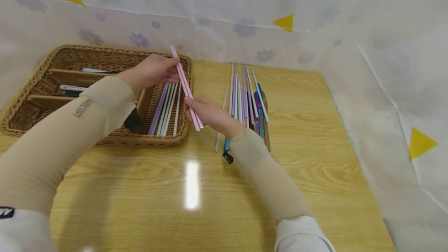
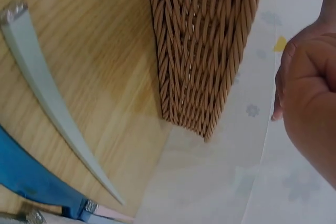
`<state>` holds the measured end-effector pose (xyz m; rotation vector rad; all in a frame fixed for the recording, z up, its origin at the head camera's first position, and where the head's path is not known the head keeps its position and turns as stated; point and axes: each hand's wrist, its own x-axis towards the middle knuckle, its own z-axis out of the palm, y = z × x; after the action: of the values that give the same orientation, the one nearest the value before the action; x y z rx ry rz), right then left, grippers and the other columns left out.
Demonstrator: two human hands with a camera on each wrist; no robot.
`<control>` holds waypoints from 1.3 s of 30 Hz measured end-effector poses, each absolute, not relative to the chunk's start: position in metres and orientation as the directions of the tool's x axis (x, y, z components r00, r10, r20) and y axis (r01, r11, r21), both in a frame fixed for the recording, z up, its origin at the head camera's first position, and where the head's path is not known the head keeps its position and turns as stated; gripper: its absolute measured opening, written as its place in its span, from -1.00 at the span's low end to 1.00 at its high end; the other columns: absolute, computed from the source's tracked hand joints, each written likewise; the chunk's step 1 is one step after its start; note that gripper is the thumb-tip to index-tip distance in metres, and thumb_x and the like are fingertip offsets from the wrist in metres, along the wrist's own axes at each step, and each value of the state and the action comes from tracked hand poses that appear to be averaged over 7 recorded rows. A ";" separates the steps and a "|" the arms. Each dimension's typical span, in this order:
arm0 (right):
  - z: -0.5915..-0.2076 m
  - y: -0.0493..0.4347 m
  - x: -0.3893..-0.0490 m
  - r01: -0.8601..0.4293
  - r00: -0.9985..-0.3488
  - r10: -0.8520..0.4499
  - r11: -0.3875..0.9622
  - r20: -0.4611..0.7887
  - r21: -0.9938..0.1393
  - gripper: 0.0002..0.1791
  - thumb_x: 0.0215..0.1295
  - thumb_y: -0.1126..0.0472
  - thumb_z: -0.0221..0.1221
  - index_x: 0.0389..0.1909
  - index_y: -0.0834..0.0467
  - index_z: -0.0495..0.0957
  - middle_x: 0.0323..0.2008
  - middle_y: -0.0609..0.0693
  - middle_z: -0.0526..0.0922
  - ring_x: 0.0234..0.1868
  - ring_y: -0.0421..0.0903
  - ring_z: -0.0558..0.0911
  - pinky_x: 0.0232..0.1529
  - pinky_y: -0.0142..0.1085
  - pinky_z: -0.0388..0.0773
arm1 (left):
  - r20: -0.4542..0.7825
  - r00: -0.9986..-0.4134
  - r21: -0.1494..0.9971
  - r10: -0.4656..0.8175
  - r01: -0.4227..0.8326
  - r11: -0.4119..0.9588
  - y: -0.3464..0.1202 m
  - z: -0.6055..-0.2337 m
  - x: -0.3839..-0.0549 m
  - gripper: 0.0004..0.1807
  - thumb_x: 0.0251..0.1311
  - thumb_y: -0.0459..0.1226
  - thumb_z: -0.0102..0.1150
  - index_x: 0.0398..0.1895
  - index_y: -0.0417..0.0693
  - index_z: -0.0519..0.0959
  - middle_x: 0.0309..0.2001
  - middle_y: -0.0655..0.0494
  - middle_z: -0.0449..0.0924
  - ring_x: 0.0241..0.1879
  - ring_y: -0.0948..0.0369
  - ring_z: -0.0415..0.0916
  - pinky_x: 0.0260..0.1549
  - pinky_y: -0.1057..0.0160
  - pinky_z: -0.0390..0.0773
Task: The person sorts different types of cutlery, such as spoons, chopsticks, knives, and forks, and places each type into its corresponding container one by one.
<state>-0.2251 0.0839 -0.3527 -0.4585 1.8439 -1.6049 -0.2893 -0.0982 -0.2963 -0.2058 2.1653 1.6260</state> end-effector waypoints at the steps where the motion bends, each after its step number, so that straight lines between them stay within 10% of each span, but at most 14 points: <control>1: -0.353 0.082 -0.224 0.156 -0.731 -0.633 0.206 -0.253 -0.966 -0.63 0.54 0.08 -0.33 -0.32 0.25 0.30 -0.58 -0.06 0.38 -0.61 -0.23 0.34 -0.60 -0.43 0.32 | -0.418 -0.900 0.884 0.123 -0.372 0.284 -0.098 -0.296 -0.290 -0.49 0.42 -0.12 -0.16 0.27 -0.29 0.32 -0.14 -0.03 0.55 -0.32 0.27 0.61 -0.13 0.38 0.64; 7: -0.356 0.074 -0.218 0.143 -0.721 -0.617 0.314 -0.316 -0.939 -0.60 0.53 0.02 -0.29 -0.35 0.19 0.35 -0.54 -0.05 0.45 -0.57 -0.20 0.44 -0.50 -0.35 0.53 | -0.417 -0.902 0.889 0.110 -0.379 0.257 -0.097 -0.296 -0.288 -0.56 0.38 -0.22 -0.07 0.22 -0.30 0.39 -0.43 0.13 0.50 -0.52 0.36 0.54 -0.40 0.49 0.63; 22: -0.356 0.097 -0.209 -0.047 -0.525 -0.748 0.501 -0.406 -0.864 -0.55 0.48 -0.03 -0.17 -0.24 0.26 0.51 -0.69 -0.07 0.35 -0.74 -0.21 0.12 -0.65 -0.36 0.11 | -0.375 -0.924 0.908 0.079 -0.349 0.229 -0.106 -0.283 -0.303 -0.52 0.39 -0.16 -0.12 0.31 -0.17 0.32 -0.25 0.16 0.48 -0.39 0.36 0.48 -0.39 0.54 0.59; 34: -0.344 0.200 -0.209 0.010 -0.770 -0.575 0.423 -0.277 -0.906 -0.52 0.50 -0.07 -0.25 -0.11 0.27 0.43 -0.56 -0.06 0.45 -0.75 -0.25 0.15 -0.73 -0.39 0.09 | -0.386 -0.916 0.838 0.105 -0.301 0.455 -0.141 -0.293 -0.315 -0.50 0.42 -0.17 -0.18 0.31 -0.28 0.28 -0.38 0.27 0.48 -0.45 0.42 0.49 -0.33 0.49 0.61; 39: -0.347 0.239 -0.202 0.016 -0.831 -0.497 0.427 -0.249 -0.904 -0.50 0.49 -0.11 -0.26 -0.10 0.24 0.40 -0.54 -0.07 0.44 -0.73 -0.21 0.12 -0.73 -0.32 0.10 | -0.413 -0.905 0.789 0.101 -0.300 0.536 -0.144 -0.304 -0.316 -0.51 0.43 -0.18 -0.18 0.30 -0.30 0.29 -0.12 0.06 0.54 -0.45 0.41 0.48 -0.27 0.43 0.63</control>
<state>-0.2020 0.2395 -0.3473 -0.4057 2.1988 -1.3997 -0.3164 -0.1440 -0.3044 -0.1630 2.3663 1.3302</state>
